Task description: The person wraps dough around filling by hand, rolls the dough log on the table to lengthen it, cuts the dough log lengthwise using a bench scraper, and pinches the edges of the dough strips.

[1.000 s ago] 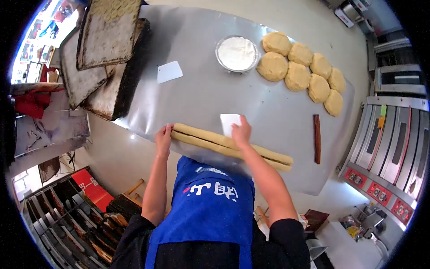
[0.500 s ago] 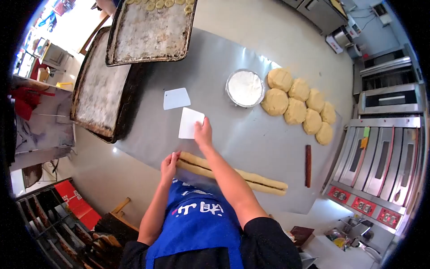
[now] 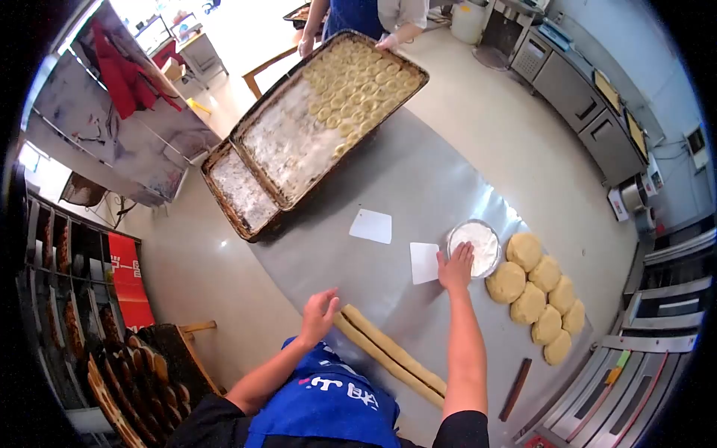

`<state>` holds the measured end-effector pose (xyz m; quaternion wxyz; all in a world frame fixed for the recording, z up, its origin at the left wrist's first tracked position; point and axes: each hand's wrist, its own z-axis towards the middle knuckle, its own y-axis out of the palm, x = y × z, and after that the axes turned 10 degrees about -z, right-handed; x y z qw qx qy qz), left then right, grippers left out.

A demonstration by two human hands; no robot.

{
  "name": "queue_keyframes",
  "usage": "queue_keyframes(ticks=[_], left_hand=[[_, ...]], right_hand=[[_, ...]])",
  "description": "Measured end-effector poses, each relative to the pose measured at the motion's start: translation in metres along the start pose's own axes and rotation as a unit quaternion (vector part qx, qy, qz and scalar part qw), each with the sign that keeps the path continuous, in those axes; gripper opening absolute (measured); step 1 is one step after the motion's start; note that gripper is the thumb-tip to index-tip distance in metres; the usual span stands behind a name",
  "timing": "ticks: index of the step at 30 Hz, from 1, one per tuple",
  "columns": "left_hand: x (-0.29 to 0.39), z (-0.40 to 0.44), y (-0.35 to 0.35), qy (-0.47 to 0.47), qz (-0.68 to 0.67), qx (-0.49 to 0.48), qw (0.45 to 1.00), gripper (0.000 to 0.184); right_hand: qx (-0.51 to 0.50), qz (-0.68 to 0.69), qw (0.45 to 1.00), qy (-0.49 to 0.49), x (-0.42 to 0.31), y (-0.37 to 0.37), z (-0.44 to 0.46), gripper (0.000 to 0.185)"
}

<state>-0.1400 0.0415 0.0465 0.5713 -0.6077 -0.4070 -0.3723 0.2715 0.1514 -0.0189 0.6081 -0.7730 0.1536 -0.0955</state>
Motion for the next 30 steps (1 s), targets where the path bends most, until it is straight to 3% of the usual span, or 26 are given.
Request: queue_keyframes(ticks=[2, 4, 5, 7, 8, 9, 10, 11, 12, 15, 16, 17, 18, 19, 20, 22, 24, 25, 26, 27, 29, 30], left_hand=[[0.01, -0.002, 0.006, 0.033, 0.021, -0.008, 0.999, 0.036], [0.003, -0.002, 0.025, 0.048, -0.055, -0.089, 0.993, 0.056], [0.0, 0.003, 0.04, 0.053, -0.059, -0.083, 0.993, 0.056], [-0.001, 0.01, 0.075, -0.032, -0.246, -0.164, 0.955, 0.067], [0.025, 0.014, 0.087, -0.159, -0.334, -0.17, 0.913, 0.067], [0.027, 0.02, 0.112, -0.158, -0.338, -0.17, 0.912, 0.067], [0.02, 0.032, 0.142, -0.249, -0.438, -0.169, 0.847, 0.067], [0.021, 0.036, 0.169, -0.337, -0.527, -0.167, 0.762, 0.067], [0.033, 0.033, 0.192, -0.339, -0.526, -0.174, 0.76, 0.067], [0.059, 0.02, 0.242, -0.45, -0.54, -0.251, 0.665, 0.071], [0.068, 0.01, 0.246, -0.454, -0.535, -0.257, 0.665, 0.071], [0.079, -0.007, 0.253, -0.421, -0.535, -0.334, 0.651, 0.075], [0.093, -0.026, 0.254, -0.387, -0.534, -0.409, 0.631, 0.078], [0.106, -0.046, 0.249, -0.39, -0.532, -0.414, 0.627, 0.078], [0.119, -0.062, 0.243, -0.362, -0.515, -0.472, 0.617, 0.083], [0.128, -0.086, 0.242, -0.303, -0.484, -0.557, 0.603, 0.093], [0.084, -0.109, 0.281, -0.318, -0.496, -0.612, 0.527, 0.089], [0.079, -0.115, 0.287, -0.256, -0.391, -0.622, 0.628, 0.085], [0.074, -0.122, 0.289, -0.198, -0.274, -0.61, 0.717, 0.083], [0.058, -0.136, 0.299, -0.027, -0.172, -0.555, 0.813, 0.071], [0.052, -0.157, 0.296, 0.153, -0.012, -0.527, 0.836, 0.057], [0.045, -0.175, 0.299, 0.148, -0.01, -0.519, 0.842, 0.057]], right_hand=[[0.032, 0.057, 0.998, -0.007, 0.012, 0.007, 0.004, 0.094], [0.066, 0.108, 0.992, -0.015, 0.017, -0.006, -0.011, 0.091], [0.123, 0.214, 0.969, -0.018, 0.018, -0.019, -0.027, 0.087], [0.18, 0.397, 0.9, -0.022, 0.014, -0.036, -0.069, 0.076], [0.182, 0.393, 0.901, -0.027, 0.01, -0.033, -0.098, 0.076], [0.17, 0.445, 0.877, -0.067, 0.004, -0.03, -0.129, 0.076], [0.159, 0.494, 0.848, -0.104, -0.002, -0.028, -0.15, 0.077], [0.163, 0.492, 0.849, -0.102, -0.008, -0.028, -0.164, 0.077], [0.155, 0.48, 0.858, -0.097, -0.015, -0.027, -0.179, 0.08], [0.127, 0.458, 0.877, -0.077, -0.042, -0.015, -0.215, 0.09], [0.123, 0.453, 0.88, -0.07, -0.038, -0.01, -0.221, 0.092], [0.119, 0.448, 0.884, -0.063, -0.034, -0.005, -0.227, 0.093], [0.144, 0.543, 0.826, 0.044, -0.011, 0.009, -0.223, 0.091], [0.167, 0.626, 0.747, 0.15, 0.015, 0.024, -0.222, 0.089], [0.172, 0.626, 0.745, 0.153, 0.046, 0.043, -0.223, 0.089], [0.109, 0.631, 0.722, 0.263, 0.116, 0.08, -0.242, 0.073], [0.156, 0.572, 0.774, 0.224, 0.156, 0.113, -0.281, 0.064], [0.046, 0.426, 0.872, 0.237, 0.141, 0.033, -0.313, 0.062], [0.173, 0.308, 0.912, 0.208, 0.17, 0.075, -0.328, 0.06], [0.189, 0.186, 0.948, 0.178, 0.182, 0.075, -0.353, 0.056], [0.141, 0.129, 0.968, 0.162, 0.217, 0.098, -0.393, 0.051], [0.131, 0.097, 0.978, 0.129, 0.237, 0.124, -0.415, 0.048]])
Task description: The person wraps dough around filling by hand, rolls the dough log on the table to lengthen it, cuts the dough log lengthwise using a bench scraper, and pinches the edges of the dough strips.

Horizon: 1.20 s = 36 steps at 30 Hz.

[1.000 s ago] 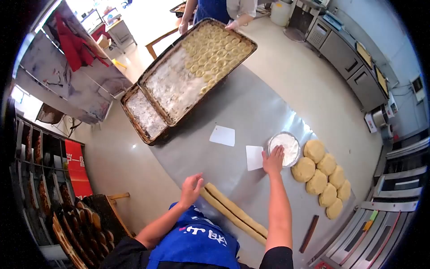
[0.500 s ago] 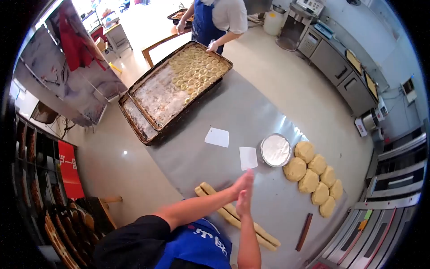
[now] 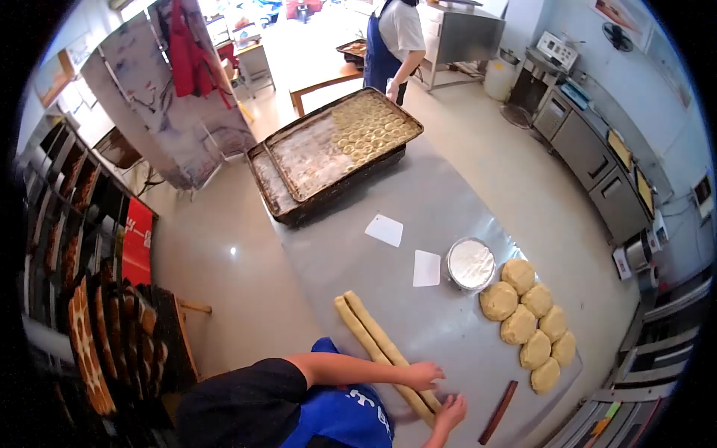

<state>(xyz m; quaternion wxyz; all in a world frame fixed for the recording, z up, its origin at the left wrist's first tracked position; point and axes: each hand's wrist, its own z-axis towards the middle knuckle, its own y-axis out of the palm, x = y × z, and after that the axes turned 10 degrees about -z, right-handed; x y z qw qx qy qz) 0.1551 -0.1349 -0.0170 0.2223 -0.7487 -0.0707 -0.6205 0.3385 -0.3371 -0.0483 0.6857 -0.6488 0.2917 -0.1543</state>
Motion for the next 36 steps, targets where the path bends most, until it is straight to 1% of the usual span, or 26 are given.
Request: queue_keyframes(ticks=[2, 3, 4, 5, 8, 9, 10, 11, 13, 14, 16, 17, 19, 21, 22, 23, 24, 25, 26, 27, 28, 30, 32, 33, 35, 36], left_hand=[[-0.012, -0.008, 0.032, 0.144, 0.229, 0.022, 0.963, 0.048], [-0.005, -0.009, 0.039, 0.141, 0.234, 0.026, 0.962, 0.048], [0.009, -0.012, 0.046, 0.102, 0.266, -0.037, 0.958, 0.047], [0.019, -0.012, 0.058, 0.062, 0.292, -0.103, 0.949, 0.047], [0.01, 0.002, 0.086, 0.032, 0.284, -0.094, 0.954, 0.048], [0.014, 0.004, 0.088, 0.008, 0.284, -0.083, 0.955, 0.049], [0.017, 0.005, 0.087, 0.004, 0.278, -0.067, 0.958, 0.056], [0.021, 0.007, 0.084, 0.002, 0.278, -0.065, 0.958, 0.056], [0.013, 0.019, 0.085, -0.027, 0.291, -0.122, 0.949, 0.065], [0.008, 0.025, 0.086, -0.027, 0.291, -0.121, 0.949, 0.065], [0.003, 0.029, 0.089, -0.027, 0.335, -0.204, 0.919, 0.071], [0.003, 0.025, 0.089, -0.027, 0.334, -0.209, 0.918, 0.071], [0.02, 0.013, 0.072, 0.05, 0.35, -0.162, 0.921, 0.072], [-0.014, 0.038, 0.076, -0.082, 0.232, -0.279, 0.928, 0.07], [-0.034, 0.045, 0.074, -0.038, 0.217, -0.259, 0.94, 0.07], [-0.027, 0.05, 0.064, -0.104, 0.186, -0.243, 0.946, 0.069], [-0.018, 0.04, 0.052, -0.119, 0.07, -0.124, 0.983, 0.071], [-0.008, 0.044, 0.046, -0.118, 0.058, -0.062, 0.989, 0.066], [0.025, 0.051, 0.022, -0.152, 0.058, -0.096, 0.982, 0.064], [0.014, 0.048, 0.02, -0.081, 0.093, -0.071, 0.99, 0.06], [0.008, 0.038, 0.016, -0.008, 0.152, -0.035, 0.988, 0.065], [0.012, 0.011, 0.009, -0.021, 0.258, 0.024, 0.966, 0.06], [0.018, -0.011, -0.004, -0.024, 0.288, 0.011, 0.957, 0.058], [0.019, -0.018, -0.006, -0.037, 0.323, 0.012, 0.946, 0.056], [0.017, -0.016, -0.008, -0.077, 0.302, -0.012, 0.95, 0.06], [0.015, -0.015, -0.011, -0.114, 0.283, -0.04, 0.951, 0.064]], right_hand=[[-0.004, -0.022, 0.999, -0.038, 0.017, 0.012, -0.024, 0.045], [0.011, -0.031, 0.996, -0.079, 0.012, 0.001, -0.038, 0.044], [0.025, -0.04, 0.992, -0.119, 0.004, -0.014, -0.043, 0.043], [0.022, -0.037, 0.992, -0.12, 0.01, -0.017, -0.043, 0.043], [-0.001, 0.007, 0.986, -0.167, 0.024, -0.029, -0.048, 0.044], [-0.057, 0.034, 0.985, -0.157, 0.028, -0.044, -0.045, 0.043], [-0.11, 0.06, 0.981, -0.15, 0.031, -0.056, -0.039, 0.042], [-0.111, 0.06, 0.98, -0.152, 0.03, -0.066, -0.033, 0.042], [-0.201, 0.114, 0.964, -0.132, 0.035, -0.078, -0.024, 0.052], [-0.201, 0.114, 0.964, -0.133, 0.042, -0.074, -0.021, 0.052], [-0.218, 0.095, 0.954, -0.182, 0.048, -0.062, -0.016, 0.057], [-0.219, 0.097, 0.954, -0.178, 0.051, -0.056, -0.017, 0.057], [-0.278, 0.191, 0.941, -0.036, 0.052, -0.048, -0.017, 0.051], [-0.295, 0.329, 0.897, -0.019, 0.06, -0.03, -0.002, 0.041], [-0.262, 0.298, 0.916, -0.059, 0.066, -0.03, 0.01, 0.029], [-0.192, 0.328, 0.922, -0.068, 0.054, -0.035, 0.02, 0.023], [-0.222, 0.3, 0.928, 0.01, 0.041, -0.053, 0.034, 0.022], [-0.24, 0.317, 0.917, 0.01, 0.034, -0.064, 0.049, 0.026], [-0.213, 0.253, 0.944, -0.013, 0.026, -0.079, 0.06, 0.028], [-0.21, 0.193, 0.956, -0.065, 0.038, -0.062, 0.07, 0.03], [-0.215, 0.051, 0.968, -0.115, 0.041, -0.062, 0.074, 0.033], [-0.075, 0.003, 0.993, -0.088, 0.019, -0.069, 0.061, 0.035], [-0.001, 0.011, 0.995, -0.1, -0.009, -0.066, 0.056, 0.038], [-0.004, 0.008, 0.995, -0.099, -0.025, -0.063, 0.054, 0.038], [0.047, 0.023, 0.966, -0.253, -0.053, -0.058, 0.05, 0.047], [0.044, 0.022, 0.965, -0.257, -0.06, -0.046, 0.051, 0.047]])
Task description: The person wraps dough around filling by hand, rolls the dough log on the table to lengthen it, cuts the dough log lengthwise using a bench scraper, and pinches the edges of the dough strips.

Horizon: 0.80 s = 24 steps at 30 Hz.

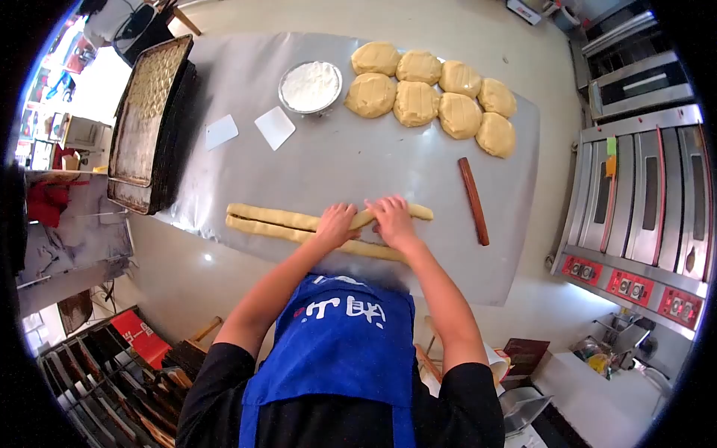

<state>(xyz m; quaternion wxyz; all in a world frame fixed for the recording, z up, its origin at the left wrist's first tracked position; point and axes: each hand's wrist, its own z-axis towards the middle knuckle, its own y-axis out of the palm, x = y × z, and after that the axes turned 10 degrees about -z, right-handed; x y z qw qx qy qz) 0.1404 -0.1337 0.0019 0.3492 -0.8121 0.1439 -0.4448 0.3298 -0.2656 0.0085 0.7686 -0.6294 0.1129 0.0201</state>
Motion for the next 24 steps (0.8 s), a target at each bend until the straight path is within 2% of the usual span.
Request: queue_keyframes(ticks=[1, 2, 3, 4, 5, 6, 7, 8, 9, 11, 13, 15, 16, 18, 19, 21, 24], left_hand=[[-0.007, 0.005, -0.003, -0.002, -0.003, 0.001, 1.0, 0.064], [-0.014, 0.013, -0.004, -0.013, -0.07, -0.015, 0.997, 0.067], [-0.019, 0.017, -0.005, -0.022, -0.137, -0.03, 0.99, 0.069], [-0.017, 0.012, -0.012, -0.023, -0.141, -0.028, 0.989, 0.069], [-0.016, 0.005, -0.019, 0.014, -0.13, 0.076, 0.989, 0.069], [-0.016, -0.002, -0.025, 0.05, -0.117, 0.178, 0.976, 0.068], [-0.021, -0.01, -0.026, 0.048, -0.119, 0.177, 0.976, 0.068], [-0.027, -0.018, -0.027, 0.038, -0.045, 0.147, 0.987, 0.068], [-0.031, -0.022, -0.028, 0.027, 0.03, 0.118, 0.992, 0.068], [-0.04, -0.018, -0.023, 0.015, 0.029, 0.095, 0.995, 0.069], [-0.053, -0.015, -0.015, -0.001, 0.028, 0.074, 0.997, 0.069], [-0.064, -0.006, -0.015, -0.013, -0.08, 0.107, 0.991, 0.067], [-0.056, -0.013, -0.03, -0.013, -0.081, 0.107, 0.991, 0.067], [-0.042, -0.031, -0.056, 0.013, 0.004, 0.124, 0.992, 0.062], [-0.048, -0.033, -0.054, 0.01, 0.001, 0.126, 0.992, 0.062], [-0.065, -0.035, -0.048, -0.001, 0.077, 0.1, 0.992, 0.064], [-0.083, -0.027, -0.041, 0.001, 0.012, 0.103, 0.995, 0.067]], right_hand=[[-0.091, 0.023, 0.996, 0.01, 0.0, 0.022, 0.002, 0.056], [-0.181, 0.045, 0.982, 0.02, 0.001, 0.034, 0.005, 0.065], [-0.184, 0.042, 0.982, 0.018, 0.002, 0.032, 0.012, 0.065], [-0.2, 0.054, 0.977, 0.059, 0.003, 0.025, 0.022, 0.07], [-0.215, 0.066, 0.969, 0.103, 0.002, 0.018, 0.028, 0.074], [-0.217, 0.066, 0.969, 0.103, -0.005, 0.009, 0.031, 0.074], [-0.159, 0.049, 0.983, 0.081, -0.014, 0.001, 0.032, 0.074], [-0.099, 0.032, 0.993, 0.058, -0.024, -0.003, 0.033, 0.073], [-0.101, 0.03, 0.993, 0.057, -0.033, 0.0, 0.033, 0.073], [-0.039, 0.043, 0.998, -0.035, -0.049, 0.018, 0.036, 0.067], [-0.067, 0.034, 0.995, -0.064, -0.051, 0.036, 0.04, 0.069], [-0.148, 0.053, 0.987, 0.026, -0.051, 0.047, 0.049, 0.061], [-0.148, 0.053, 0.987, 0.026, -0.054, 0.044, 0.052, 0.061], [-0.055, 0.049, 0.997, 0.03, -0.06, 0.035, 0.057, 0.058], [-0.057, 0.049, 0.997, 0.025, -0.067, 0.031, 0.06, 0.058], [0.027, 0.039, 0.997, -0.064, -0.087, 0.027, 0.067, 0.047], [-0.022, 0.047, 0.997, -0.063, -0.096, 0.053, 0.072, 0.049]])
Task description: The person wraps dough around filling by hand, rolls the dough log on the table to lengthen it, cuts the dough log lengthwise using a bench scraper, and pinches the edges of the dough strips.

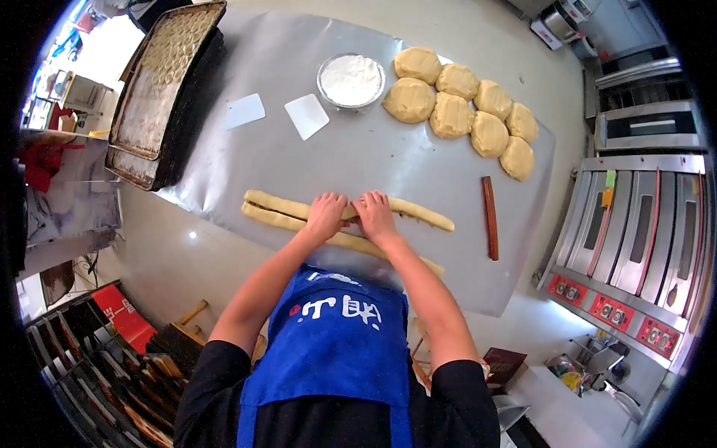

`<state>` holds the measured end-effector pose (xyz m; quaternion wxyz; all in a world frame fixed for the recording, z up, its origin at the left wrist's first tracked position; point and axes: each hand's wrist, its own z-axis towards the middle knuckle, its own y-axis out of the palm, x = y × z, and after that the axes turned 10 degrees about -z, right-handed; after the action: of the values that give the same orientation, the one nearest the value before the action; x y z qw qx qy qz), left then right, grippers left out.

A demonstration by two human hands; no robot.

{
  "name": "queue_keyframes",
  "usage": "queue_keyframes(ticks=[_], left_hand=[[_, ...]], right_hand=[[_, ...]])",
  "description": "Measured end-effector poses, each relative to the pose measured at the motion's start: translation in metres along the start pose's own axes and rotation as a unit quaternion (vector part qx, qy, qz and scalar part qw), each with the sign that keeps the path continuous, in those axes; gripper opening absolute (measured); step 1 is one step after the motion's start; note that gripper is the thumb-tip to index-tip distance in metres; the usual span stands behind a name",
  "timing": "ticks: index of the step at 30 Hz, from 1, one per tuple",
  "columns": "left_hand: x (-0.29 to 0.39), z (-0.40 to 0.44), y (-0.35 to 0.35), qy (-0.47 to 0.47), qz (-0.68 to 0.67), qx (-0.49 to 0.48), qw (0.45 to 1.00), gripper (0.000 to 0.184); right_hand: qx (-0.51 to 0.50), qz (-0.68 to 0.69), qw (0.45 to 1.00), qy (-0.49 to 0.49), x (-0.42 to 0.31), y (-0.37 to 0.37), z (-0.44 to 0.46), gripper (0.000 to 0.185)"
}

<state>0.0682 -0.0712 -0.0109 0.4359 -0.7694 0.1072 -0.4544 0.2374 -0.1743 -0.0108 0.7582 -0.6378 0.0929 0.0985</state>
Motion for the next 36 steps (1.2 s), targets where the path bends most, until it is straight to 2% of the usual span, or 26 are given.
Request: queue_keyframes(ticks=[1, 3, 4, 6, 7, 10, 12, 13, 15, 16, 19, 21, 22, 24, 28, 30, 34, 36], left_hand=[[-0.001, -0.001, -0.004, -0.002, -0.001, 0.002, 1.0, 0.067], [-0.003, -0.005, -0.013, -0.015, -0.052, 0.05, 0.997, 0.064], [-0.003, -0.009, -0.018, -0.017, -0.053, 0.05, 0.997, 0.064], [-0.008, -0.015, -0.026, -0.025, 0.076, 0.023, 0.997, 0.062], [-0.018, -0.015, -0.022, -0.029, 0.076, 0.027, 0.996, 0.062], [-0.03, -0.011, -0.027, 0.008, 0.047, 0.032, 0.998, 0.061], [-0.028, -0.011, -0.038, -0.037, -0.054, 0.08, 0.995, 0.06], [-0.028, -0.014, -0.043, -0.037, -0.055, 0.078, 0.995, 0.06], [-0.036, -0.022, -0.053, -0.024, 0.078, 0.046, 0.996, 0.058], [-0.044, -0.021, -0.052, -0.025, 0.08, 0.048, 0.995, 0.058], [-0.059, -0.023, -0.049, -0.006, 0.033, 0.049, 0.998, 0.058], [-0.065, -0.018, -0.051, 0.001, -0.036, 0.122, 0.992, 0.059], [-0.062, -0.019, -0.061, 0.001, -0.037, 0.122, 0.992, 0.059], [-0.059, -0.03, -0.078, -0.038, 0.054, 0.065, 0.996, 0.055], [-0.098, -0.029, -0.06, -0.032, 0.072, 0.061, 0.995, 0.06], [-0.111, -0.022, -0.056, -0.029, -0.04, 0.065, 0.997, 0.063], [-0.09, -0.035, -0.1, -0.041, -0.004, 0.131, 0.991, 0.06], [-0.102, -0.041, -0.103, -0.101, 0.104, 0.075, 0.987, 0.058]], right_hand=[[-0.001, 0.0, 1.0, -0.003, -0.001, 0.003, 0.004, 0.049], [-0.027, 0.009, 0.996, 0.084, -0.007, 0.004, 0.012, 0.048], [-0.029, 0.01, 0.996, 0.082, -0.014, 0.0, 0.014, 0.048], [0.013, 0.003, 1.0, 0.013, -0.025, -0.005, 0.021, 0.044], [0.013, 0.005, 1.0, 0.007, -0.024, 0.004, 0.023, 0.044], [-0.048, -0.002, 0.999, -0.009, -0.029, 0.016, 0.035, 0.049], [-0.047, 0.023, 0.995, 0.081, -0.033, 0.016, 0.041, 0.049], [-0.049, 0.023, 0.995, 0.081, -0.037, 0.015, 0.043, 0.049], [0.033, -0.05, 0.998, -0.015, -0.044, 0.017, 0.051, 0.048], [0.035, -0.049, 0.998, -0.017, -0.046, 0.019, 0.056, 0.048], [-0.02, 0.005, 0.999, -0.041, -0.052, 0.022, 0.061, 0.049], [-0.095, 0.047, 0.993, 0.051, -0.05, 0.021, 0.067, 0.054], [-0.096, 0.046, 0.993, 0.051, -0.051, 0.022, 0.07, 0.054], [-0.007, 0.007, 1.0, 0.025, -0.059, 0.022, 0.074, 0.043], [0.043, -0.002, 0.997, -0.062, -0.072, 0.029, 0.082, 0.038], [-0.028, 0.012, 0.999, 0.014, -0.067, 0.048, 0.085, 0.037], [-0.026, -0.006, 0.997, 0.066, -0.086, 0.037, 0.1, 0.034], [0.081, -0.005, 0.997, 0.0, -0.098, 0.033, 0.111, 0.025]])
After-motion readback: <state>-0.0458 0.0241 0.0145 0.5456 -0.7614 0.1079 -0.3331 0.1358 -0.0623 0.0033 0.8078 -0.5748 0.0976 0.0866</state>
